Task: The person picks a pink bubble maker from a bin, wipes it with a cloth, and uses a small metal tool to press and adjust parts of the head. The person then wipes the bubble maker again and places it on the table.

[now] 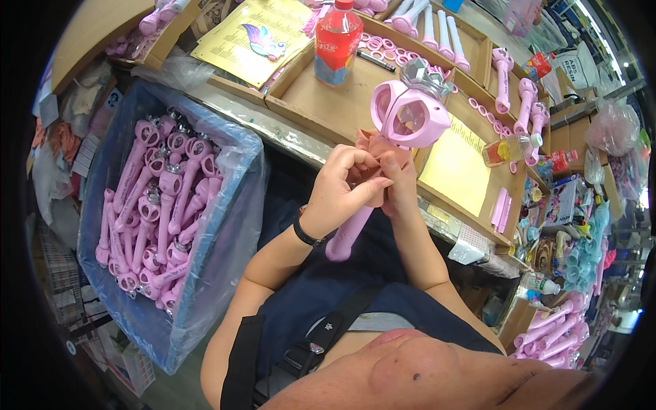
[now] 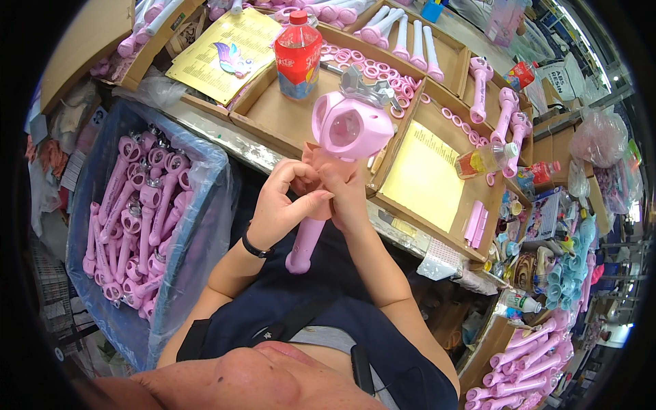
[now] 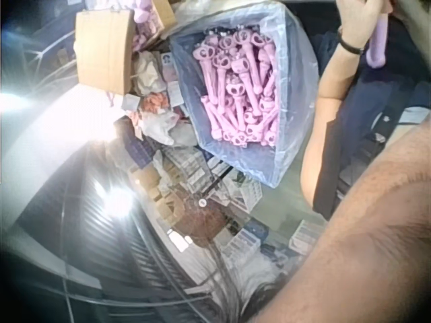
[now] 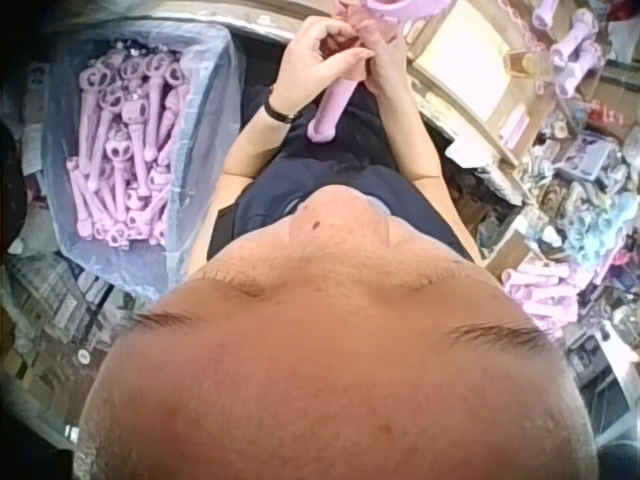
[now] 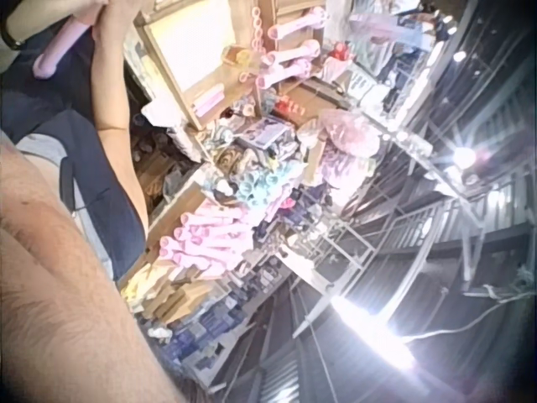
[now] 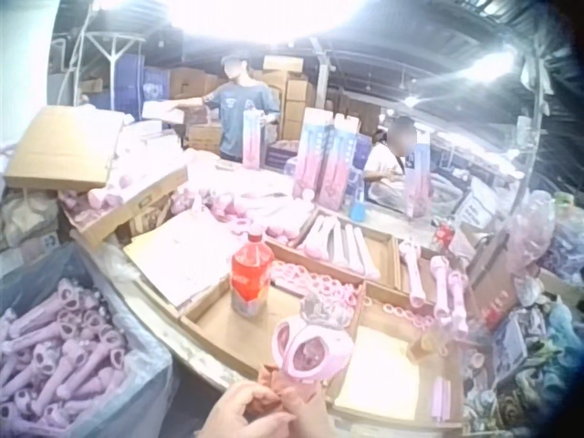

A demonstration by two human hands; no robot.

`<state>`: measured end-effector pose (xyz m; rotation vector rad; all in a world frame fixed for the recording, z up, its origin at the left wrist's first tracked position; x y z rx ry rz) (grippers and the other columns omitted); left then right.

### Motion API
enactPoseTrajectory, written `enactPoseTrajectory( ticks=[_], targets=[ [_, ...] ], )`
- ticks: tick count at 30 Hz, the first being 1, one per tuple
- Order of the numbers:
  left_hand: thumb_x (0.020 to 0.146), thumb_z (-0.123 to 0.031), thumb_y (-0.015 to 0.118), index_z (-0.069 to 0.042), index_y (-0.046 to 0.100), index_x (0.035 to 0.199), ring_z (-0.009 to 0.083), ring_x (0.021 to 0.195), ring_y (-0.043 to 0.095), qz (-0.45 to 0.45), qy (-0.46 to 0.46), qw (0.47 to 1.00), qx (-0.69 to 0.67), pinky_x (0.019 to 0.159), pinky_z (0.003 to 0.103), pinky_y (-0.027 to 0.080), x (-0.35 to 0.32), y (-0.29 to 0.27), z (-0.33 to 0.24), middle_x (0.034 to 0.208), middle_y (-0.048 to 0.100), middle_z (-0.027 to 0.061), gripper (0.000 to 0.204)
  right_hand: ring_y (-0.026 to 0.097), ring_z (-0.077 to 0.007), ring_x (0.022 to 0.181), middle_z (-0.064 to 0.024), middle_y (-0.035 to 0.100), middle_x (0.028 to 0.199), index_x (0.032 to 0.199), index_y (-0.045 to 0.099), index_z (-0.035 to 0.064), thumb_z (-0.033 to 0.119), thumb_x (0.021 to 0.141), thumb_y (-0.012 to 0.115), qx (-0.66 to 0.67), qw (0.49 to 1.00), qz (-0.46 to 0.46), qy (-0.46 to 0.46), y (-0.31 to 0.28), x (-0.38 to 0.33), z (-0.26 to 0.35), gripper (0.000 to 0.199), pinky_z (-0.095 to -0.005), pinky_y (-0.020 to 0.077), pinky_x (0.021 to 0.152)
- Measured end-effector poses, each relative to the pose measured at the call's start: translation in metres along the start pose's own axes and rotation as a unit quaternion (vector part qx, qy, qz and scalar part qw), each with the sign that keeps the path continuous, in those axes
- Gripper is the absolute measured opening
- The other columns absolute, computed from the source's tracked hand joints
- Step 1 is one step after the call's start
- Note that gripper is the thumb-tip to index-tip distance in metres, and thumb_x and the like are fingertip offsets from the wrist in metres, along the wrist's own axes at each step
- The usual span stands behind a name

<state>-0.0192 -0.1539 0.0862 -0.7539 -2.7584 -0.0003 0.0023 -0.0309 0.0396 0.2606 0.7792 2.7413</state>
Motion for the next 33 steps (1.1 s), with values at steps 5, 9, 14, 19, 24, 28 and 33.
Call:
enactPoseTrajectory(
  ticks=[5,9,14,19,24,28,33],
  targets=[
    [0.073,-0.003,0.074,-0.002,0.060,0.082,0.0170,0.075,0.054,0.012,0.101,0.992,0.078,0.070,0.027,0.044,-0.003,-0.002,0.002,0.087,0.055,0.0064,0.017,0.062,-0.0199,0.094,-0.0115,0.060,0.106,0.125,0.045,-0.0040,0.037,0.081,0.074,0.000,1.000,0.000,-0.011,-0.001,-0.002,0.001,0.067,-0.0331,0.0539,0.079],
    [0.072,-0.004,0.075,-0.004,0.060,0.079,0.0232,0.075,0.056,0.073,0.101,0.989,0.082,0.068,0.032,0.045,-0.058,-0.037,0.028,0.080,0.058,0.0079,0.016,0.064,-0.0208,0.086,-0.0114,0.059,0.101,0.123,0.046,-0.0067,0.040,0.081,0.074,0.074,0.996,0.030,0.032,-0.004,0.006,0.003,0.069,-0.0380,0.0594,0.074],
    [0.077,-0.013,0.067,-0.007,0.060,0.075,0.0306,0.079,0.060,0.131,-0.146,0.801,0.566,0.066,0.041,0.045,-0.237,-0.133,0.092,0.080,0.060,0.0115,0.010,0.068,-0.0288,0.075,-0.0136,0.060,0.092,0.118,0.047,-0.0094,0.053,0.085,0.062,0.134,0.988,0.050,0.055,-0.022,0.023,0.005,0.073,-0.0392,0.0607,0.068],
    [0.088,-0.025,0.056,-0.006,0.063,0.111,0.0337,0.101,0.061,0.422,-0.564,0.510,0.493,0.080,0.048,0.048,-0.389,-0.178,0.109,0.103,0.066,0.0117,0.030,0.068,-0.0295,0.073,-0.0142,0.060,0.091,0.111,0.051,-0.0062,0.048,0.090,0.057,0.141,0.987,0.033,0.069,-0.033,0.036,-0.011,0.059,-0.0357,0.0587,0.065],
    [0.085,-0.024,0.066,-0.002,0.061,0.105,0.0334,0.092,0.062,0.009,-0.176,0.893,0.415,0.079,0.039,0.049,-0.212,-0.129,0.074,0.098,0.065,0.0187,0.030,0.064,-0.0203,0.065,-0.0107,0.059,0.088,0.107,0.054,-0.0038,0.042,0.092,0.056,0.104,0.994,0.002,0.039,-0.014,0.040,-0.013,0.048,-0.0356,0.0601,0.060],
    [0.079,-0.020,0.074,-0.002,0.037,0.137,0.0232,0.100,0.061,0.120,-0.125,0.985,-0.010,0.090,0.034,0.048,-0.113,-0.041,0.075,0.115,0.060,0.0140,0.071,0.065,-0.0198,0.065,-0.0087,0.057,0.090,0.101,0.056,-0.0021,0.041,0.091,0.060,0.066,0.996,-0.046,-0.030,0.007,0.026,0.001,0.045,-0.0379,0.0617,0.059],
    [0.079,-0.015,0.073,-0.002,0.036,0.136,0.0166,0.070,0.064,0.295,-0.282,0.885,-0.225,0.065,0.030,0.053,-0.090,0.001,0.071,0.090,0.061,0.0095,0.070,0.061,-0.0252,0.097,-0.0132,0.054,0.104,0.127,0.045,-0.0015,0.047,0.081,0.068,0.173,0.984,0.046,-0.023,0.013,0.019,0.027,0.070,-0.0410,0.0572,0.081]
  ],
)
Point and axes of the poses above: each hand's wrist, its own x-axis towards the middle knuckle, its own y-axis out of the palm, z = x × y, the point moved 5 cm from there along x, towards the middle knuckle
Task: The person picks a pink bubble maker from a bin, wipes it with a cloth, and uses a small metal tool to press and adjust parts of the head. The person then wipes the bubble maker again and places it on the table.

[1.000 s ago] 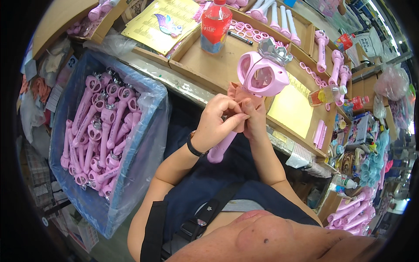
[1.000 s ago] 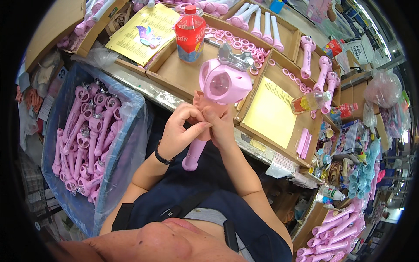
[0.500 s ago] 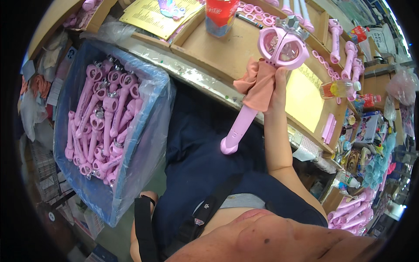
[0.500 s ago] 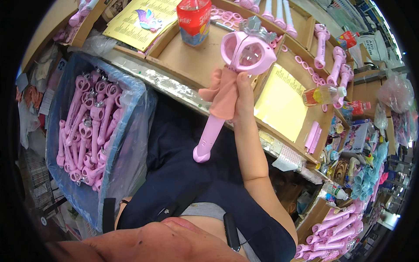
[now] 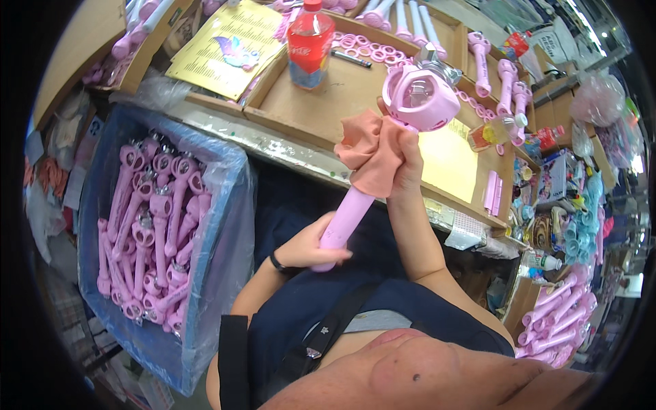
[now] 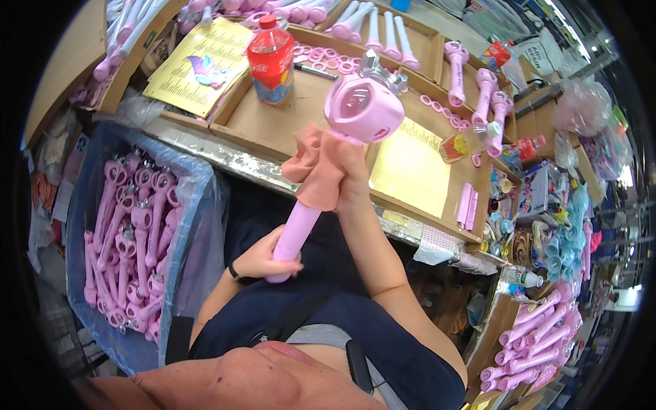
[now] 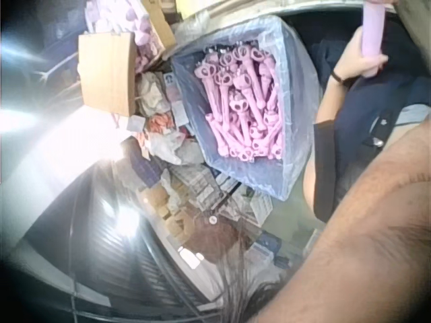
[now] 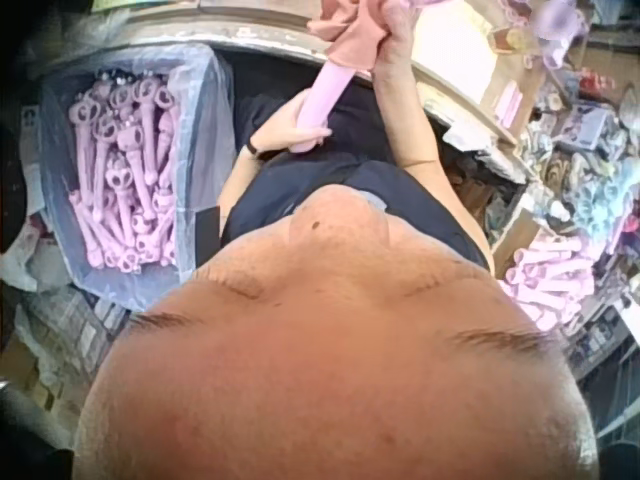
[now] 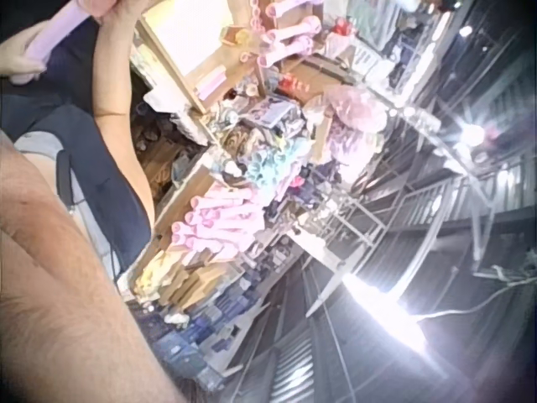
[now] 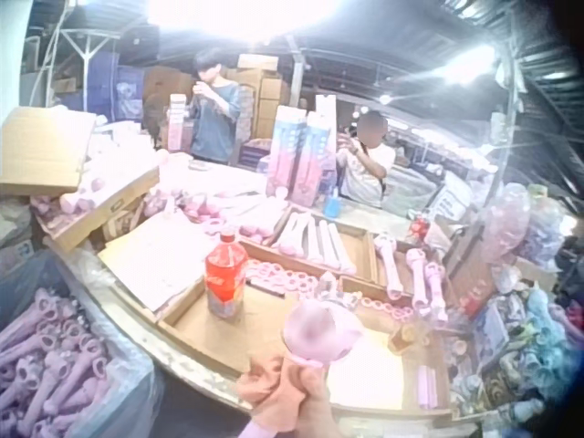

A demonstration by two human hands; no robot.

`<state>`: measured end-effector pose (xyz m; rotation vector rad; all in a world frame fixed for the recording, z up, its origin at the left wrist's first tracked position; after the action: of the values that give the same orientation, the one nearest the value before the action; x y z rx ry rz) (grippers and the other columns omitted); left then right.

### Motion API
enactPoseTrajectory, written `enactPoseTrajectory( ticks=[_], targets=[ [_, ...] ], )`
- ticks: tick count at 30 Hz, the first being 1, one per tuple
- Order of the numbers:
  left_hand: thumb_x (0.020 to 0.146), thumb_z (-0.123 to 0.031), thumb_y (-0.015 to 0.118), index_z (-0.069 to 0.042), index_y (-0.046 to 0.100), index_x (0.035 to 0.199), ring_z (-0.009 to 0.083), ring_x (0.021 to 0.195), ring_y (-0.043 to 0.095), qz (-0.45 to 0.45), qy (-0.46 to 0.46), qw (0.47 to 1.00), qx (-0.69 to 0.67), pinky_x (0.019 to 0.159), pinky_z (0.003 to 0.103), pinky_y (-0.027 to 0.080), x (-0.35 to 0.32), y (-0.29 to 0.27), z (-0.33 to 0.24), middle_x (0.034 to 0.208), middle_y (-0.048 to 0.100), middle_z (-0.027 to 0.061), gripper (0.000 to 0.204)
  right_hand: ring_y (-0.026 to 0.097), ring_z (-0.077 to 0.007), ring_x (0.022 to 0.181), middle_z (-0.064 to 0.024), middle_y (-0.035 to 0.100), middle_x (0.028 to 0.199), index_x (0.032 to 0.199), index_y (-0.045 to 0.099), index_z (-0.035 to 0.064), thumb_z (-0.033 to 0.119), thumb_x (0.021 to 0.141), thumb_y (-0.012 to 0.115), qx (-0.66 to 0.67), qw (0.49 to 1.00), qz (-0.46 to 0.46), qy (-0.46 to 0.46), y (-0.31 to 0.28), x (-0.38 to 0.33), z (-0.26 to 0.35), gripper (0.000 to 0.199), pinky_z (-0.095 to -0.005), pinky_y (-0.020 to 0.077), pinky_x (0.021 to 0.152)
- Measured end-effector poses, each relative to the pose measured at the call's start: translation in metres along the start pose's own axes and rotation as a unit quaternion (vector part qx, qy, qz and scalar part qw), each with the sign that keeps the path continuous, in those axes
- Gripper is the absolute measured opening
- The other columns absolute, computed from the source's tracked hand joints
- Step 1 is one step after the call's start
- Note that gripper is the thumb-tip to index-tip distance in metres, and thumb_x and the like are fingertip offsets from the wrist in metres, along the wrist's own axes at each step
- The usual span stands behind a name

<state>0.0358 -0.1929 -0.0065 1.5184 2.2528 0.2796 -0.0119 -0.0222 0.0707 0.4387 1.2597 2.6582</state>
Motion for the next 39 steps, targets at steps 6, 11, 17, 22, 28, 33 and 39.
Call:
enactPoseTrajectory(
  ticks=[6,11,17,22,28,33,39],
  targets=[
    [0.081,-0.008,0.070,-0.005,0.033,0.141,0.0143,0.068,0.062,0.102,-0.040,0.979,-0.171,0.063,0.028,0.052,-0.019,0.011,-0.001,0.084,0.061,0.0073,0.070,0.057,-0.0245,0.107,-0.0188,0.053,0.120,0.136,0.034,-0.0027,0.040,0.078,0.072,0.084,0.996,-0.012,-0.028,-0.003,0.010,-0.001,0.081,-0.0381,0.0510,0.091],
    [0.083,-0.011,0.072,-0.003,0.042,0.134,0.0087,0.071,0.061,-0.111,-0.003,0.994,-0.008,0.064,0.024,0.051,-0.025,-0.013,0.008,0.093,0.061,0.0039,0.060,0.063,-0.0234,0.093,-0.0147,0.059,0.102,0.117,0.049,-0.0053,0.043,0.088,0.059,-0.077,0.996,0.013,0.051,-0.004,0.020,-0.019,0.057,-0.0377,0.0562,0.080],
    [0.093,-0.014,0.058,-0.001,0.057,0.115,0.0096,0.077,0.059,-0.348,0.152,0.914,-0.144,0.073,0.024,0.048,-0.026,-0.026,0.019,0.096,0.063,0.0057,0.026,0.068,-0.0291,0.062,-0.0095,0.052,0.082,0.095,0.051,-0.0017,0.037,0.092,0.058,-0.071,0.993,-0.097,-0.014,-0.011,0.019,-0.006,0.040,-0.0355,0.0592,0.057],
    [0.096,-0.009,0.045,0.003,0.056,0.102,0.0196,0.107,0.056,-0.483,0.346,0.786,-0.170,0.099,0.032,0.041,-0.023,-0.024,0.016,0.111,0.058,0.0148,0.017,0.062,-0.0201,0.083,-0.0115,0.058,0.101,0.112,0.050,-0.0024,0.026,0.090,0.064,-0.060,0.979,-0.193,-0.035,-0.010,-0.001,-0.024,0.038,-0.0361,0.0565,0.064],
    [0.098,-0.013,0.041,0.002,0.050,0.115,0.0228,0.119,0.049,-0.499,0.362,0.766,-0.184,0.106,0.035,0.035,-0.020,-0.021,0.006,0.124,0.051,0.0165,0.024,0.062,-0.0162,0.089,-0.0104,0.061,0.096,0.109,0.053,-0.0002,0.006,0.087,0.061,-0.105,0.972,-0.211,0.025,-0.002,-0.038,-0.052,0.024,-0.0302,0.0531,0.071],
    [0.102,-0.028,0.033,0.002,0.045,0.123,0.0195,0.109,0.052,-0.444,0.335,0.824,-0.103,0.100,0.033,0.039,-0.010,-0.014,-0.005,0.122,0.053,0.0131,0.038,0.061,-0.0125,0.086,-0.0074,0.062,0.095,0.103,0.052,-0.0006,0.008,0.082,0.071,-0.299,0.933,-0.160,0.121,0.014,-0.081,-0.089,0.030,-0.0272,0.0499,0.077],
    [0.100,-0.042,0.040,0.000,0.036,0.137,0.0231,0.124,0.045,-0.353,0.298,0.887,-0.006,0.108,0.038,0.031,-0.003,-0.047,-0.056,0.130,0.049,0.0141,0.056,0.060,-0.0133,0.091,-0.0075,0.063,0.099,0.109,0.051,0.0000,0.013,0.079,0.073,-0.292,0.932,0.020,0.213,0.008,-0.096,-0.086,0.039,-0.0309,0.0489,0.082]
  ],
)
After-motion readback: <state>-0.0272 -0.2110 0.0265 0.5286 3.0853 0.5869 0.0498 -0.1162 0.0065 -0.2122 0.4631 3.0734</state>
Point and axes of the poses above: each hand's wrist, its own x-axis towards the middle knuckle, its own y-axis out of the palm, z = x × y, the point moved 5 cm from there along x, towards the middle knuckle
